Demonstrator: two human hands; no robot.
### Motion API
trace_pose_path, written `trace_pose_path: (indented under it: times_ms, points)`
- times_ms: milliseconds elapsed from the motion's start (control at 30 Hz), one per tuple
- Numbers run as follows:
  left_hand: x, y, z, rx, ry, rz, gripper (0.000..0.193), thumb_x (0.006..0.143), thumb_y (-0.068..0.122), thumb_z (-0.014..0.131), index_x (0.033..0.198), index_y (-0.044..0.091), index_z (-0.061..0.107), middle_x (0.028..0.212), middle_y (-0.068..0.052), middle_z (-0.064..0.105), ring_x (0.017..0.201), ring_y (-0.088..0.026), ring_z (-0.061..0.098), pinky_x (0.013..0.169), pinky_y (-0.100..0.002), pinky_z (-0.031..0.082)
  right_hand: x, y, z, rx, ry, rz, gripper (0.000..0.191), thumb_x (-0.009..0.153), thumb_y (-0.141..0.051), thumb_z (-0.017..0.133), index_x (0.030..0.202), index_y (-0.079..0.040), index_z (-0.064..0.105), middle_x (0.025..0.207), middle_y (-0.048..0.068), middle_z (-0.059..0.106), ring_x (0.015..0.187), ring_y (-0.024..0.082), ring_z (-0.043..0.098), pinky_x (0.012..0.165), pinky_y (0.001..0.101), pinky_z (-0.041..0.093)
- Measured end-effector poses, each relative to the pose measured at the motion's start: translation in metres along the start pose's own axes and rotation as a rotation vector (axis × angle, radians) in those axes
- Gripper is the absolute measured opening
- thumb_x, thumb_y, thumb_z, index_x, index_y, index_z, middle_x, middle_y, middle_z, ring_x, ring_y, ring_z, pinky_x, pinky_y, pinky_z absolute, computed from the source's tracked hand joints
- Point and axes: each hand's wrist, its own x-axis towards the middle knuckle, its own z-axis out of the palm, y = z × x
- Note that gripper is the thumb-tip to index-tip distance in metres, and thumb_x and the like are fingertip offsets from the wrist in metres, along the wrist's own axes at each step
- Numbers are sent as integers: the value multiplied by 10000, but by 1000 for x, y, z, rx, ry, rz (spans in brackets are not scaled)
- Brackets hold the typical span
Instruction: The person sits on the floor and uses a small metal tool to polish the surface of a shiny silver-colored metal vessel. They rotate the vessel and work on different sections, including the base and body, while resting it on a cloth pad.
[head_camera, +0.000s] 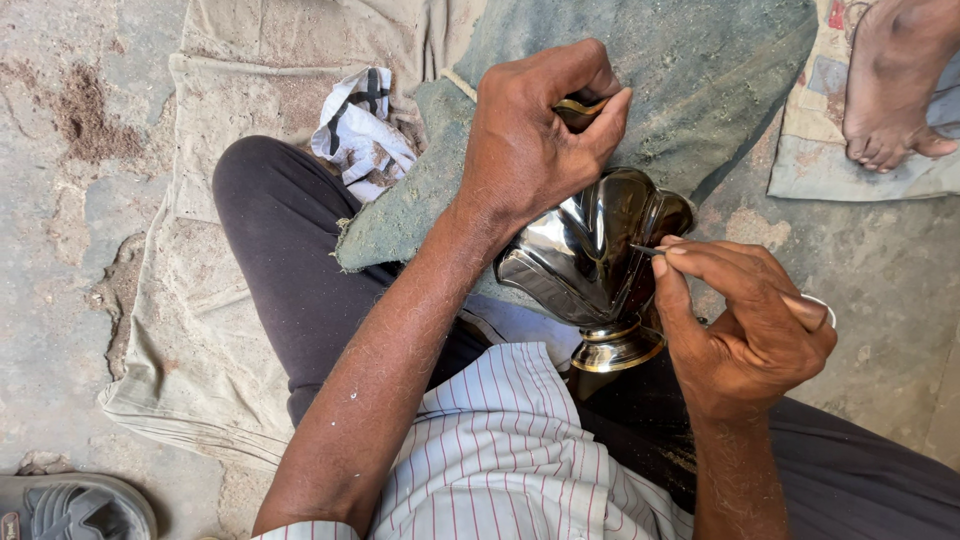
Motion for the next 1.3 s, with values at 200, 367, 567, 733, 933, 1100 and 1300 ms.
trace_pose_path:
  times_ms: [200,367,567,733,933,1100,1300]
  points:
    - [0,-2,0,20,-4,11,205,933,87,782,831,59,606,751,-29,663,674,-104,673,615,-305,531,-3,2,1,-21,10,-13,186,957,110,813,1061,11,695,983,148,757,971,234,776,867,292,646]
    - [0,-3,0,31,-2,23,203,929,87,785,830,62,609,750,-28,663,669,-107,670,607,-305,525,-2,1,3,-50,36,26,165,971,103,811,1062,25,697,980,151,754,914,203,769,753,245,629]
    - [0,-3,-1,29,-2,21,194,932,90,782,841,64,612,761,-20,673,690,-102,689,620,-300,540,0,-1,4,-66,30,72,139,1038,77,824,1106,35,711,963,138,760,907,174,776,688,194,610]
    - [0,-2,0,21,-1,20,204,934,88,785,837,58,608,755,-29,668,684,-109,688,616,-304,534,4,-3,4,-62,32,65,162,1015,85,806,1129,34,703,957,143,747,885,177,766,712,207,624]
    - [1,-1,-1,29,6,21,195,928,84,785,845,50,611,775,-34,681,706,-109,698,631,-305,543,7,-5,3,-86,31,59,166,971,100,819,1078,39,708,969,144,752,880,192,758,657,215,578]
    - [2,-2,0,33,2,18,203,928,83,787,834,48,610,755,-36,675,683,-113,696,623,-311,542,5,-3,1,-82,11,18,175,974,103,836,1069,29,709,1002,136,756,870,198,765,698,236,588]
    - [1,-3,-1,38,6,33,198,927,84,785,831,54,615,753,-35,678,683,-119,700,626,-313,544,1,-1,-1,-46,-5,-8,183,963,117,815,1072,29,696,1007,142,750,912,215,766,775,253,620]
